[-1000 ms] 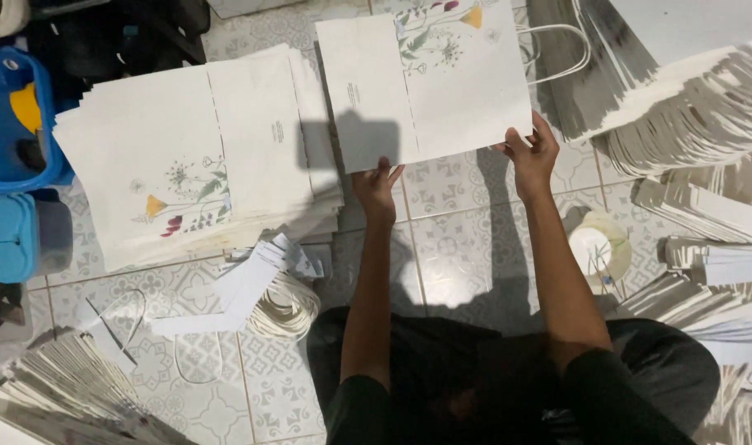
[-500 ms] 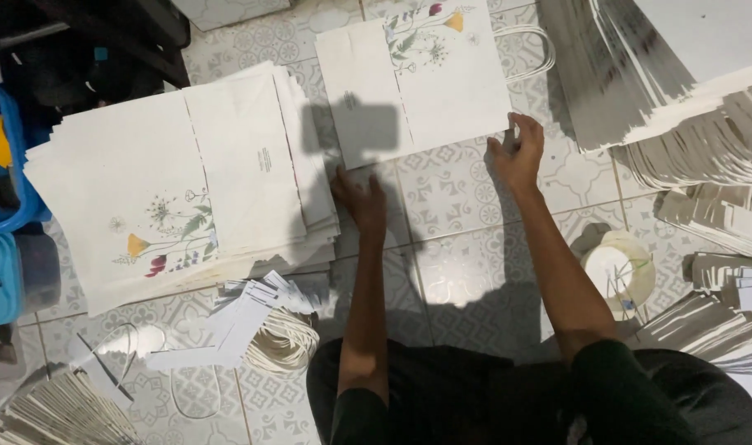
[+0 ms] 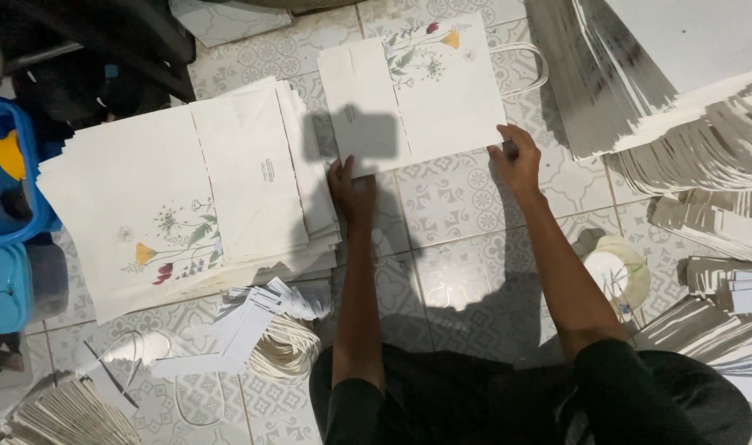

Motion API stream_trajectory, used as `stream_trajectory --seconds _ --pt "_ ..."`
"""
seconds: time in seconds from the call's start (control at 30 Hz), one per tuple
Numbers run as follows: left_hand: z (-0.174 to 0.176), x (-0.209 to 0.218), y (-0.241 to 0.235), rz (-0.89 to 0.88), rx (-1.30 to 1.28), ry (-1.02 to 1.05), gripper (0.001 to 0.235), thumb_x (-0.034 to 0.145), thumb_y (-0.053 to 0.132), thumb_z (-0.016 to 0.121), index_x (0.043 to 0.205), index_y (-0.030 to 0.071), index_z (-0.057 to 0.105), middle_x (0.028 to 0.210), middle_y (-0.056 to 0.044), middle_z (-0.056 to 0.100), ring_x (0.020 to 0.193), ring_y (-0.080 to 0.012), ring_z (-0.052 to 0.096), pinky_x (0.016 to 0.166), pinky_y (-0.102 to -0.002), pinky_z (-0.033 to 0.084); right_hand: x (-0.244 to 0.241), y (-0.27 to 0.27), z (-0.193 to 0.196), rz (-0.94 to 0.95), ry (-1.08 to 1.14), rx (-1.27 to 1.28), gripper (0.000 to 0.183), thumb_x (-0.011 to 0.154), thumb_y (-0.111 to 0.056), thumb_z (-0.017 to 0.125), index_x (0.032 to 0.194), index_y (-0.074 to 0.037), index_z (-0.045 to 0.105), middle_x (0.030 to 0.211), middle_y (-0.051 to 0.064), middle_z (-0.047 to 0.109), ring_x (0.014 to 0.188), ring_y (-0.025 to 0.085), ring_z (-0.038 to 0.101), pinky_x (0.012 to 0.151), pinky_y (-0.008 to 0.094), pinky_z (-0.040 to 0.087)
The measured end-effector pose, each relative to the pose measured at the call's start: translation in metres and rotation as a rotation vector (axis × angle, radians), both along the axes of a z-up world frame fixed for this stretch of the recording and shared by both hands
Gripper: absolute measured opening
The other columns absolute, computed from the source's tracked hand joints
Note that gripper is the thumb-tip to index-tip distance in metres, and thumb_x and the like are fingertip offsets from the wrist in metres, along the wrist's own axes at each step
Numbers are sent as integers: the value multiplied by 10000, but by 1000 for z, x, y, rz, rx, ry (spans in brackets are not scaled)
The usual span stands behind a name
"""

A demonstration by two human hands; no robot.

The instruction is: The person sits on the floor and assembles paper bags by applying glue to paper strips and attaching them to the bag body. They press the glued areas to secure the handles and stack the finished bags.

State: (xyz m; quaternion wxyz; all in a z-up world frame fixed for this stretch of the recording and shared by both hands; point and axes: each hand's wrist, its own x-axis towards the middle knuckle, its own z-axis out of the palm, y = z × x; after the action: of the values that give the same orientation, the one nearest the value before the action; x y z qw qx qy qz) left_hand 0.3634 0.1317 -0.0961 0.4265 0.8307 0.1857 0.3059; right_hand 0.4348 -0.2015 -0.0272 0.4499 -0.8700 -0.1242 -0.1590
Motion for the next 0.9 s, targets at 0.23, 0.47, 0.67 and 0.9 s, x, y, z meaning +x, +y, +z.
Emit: stream_trajectory --seconds 0.23,0.47,0.67,0.9 --pt "2 -15 6 -125 -41 84 633 820 355 858 1398 175 673 1485 -136 445 1376 -349 525 1168 -459 431 -13 0 0 -4 -2 89 323 1029 -174 766 1301 -11 705 1292 237 640 1221 415 636 985 475 554" --pt "5 -12 -4 -212 -809 -255 906 708 -64 931 1453 -32 416 1373 -214 457 1218 -329 649 955 -312 652 -22 3 -1 -33 -15 161 277 1018 45 717 1285 103 671 1358 334 573 1213 500 604 999 512 568" --pt "-34 -7 -1 14 -179 -33 805 747 377 890 1444 102 596 1450 -214 515 1324 -346 561 1170 -444 401 -29 12 -7 -11 -85 198 332 1003 22 711 1318 108 650 1427 338 494 1289 515 540 1041 533 533" --pt "8 -102 -54 -32 268 -309 672 949 195 745 1514 -48 475 1513 -321 474 1442 -537 381 1142 -579 373 -100 80 -12 -169 -231 265 358 927 -51 759 1256 38 648 1357 210 408 1320 386 488 1073 447 528"
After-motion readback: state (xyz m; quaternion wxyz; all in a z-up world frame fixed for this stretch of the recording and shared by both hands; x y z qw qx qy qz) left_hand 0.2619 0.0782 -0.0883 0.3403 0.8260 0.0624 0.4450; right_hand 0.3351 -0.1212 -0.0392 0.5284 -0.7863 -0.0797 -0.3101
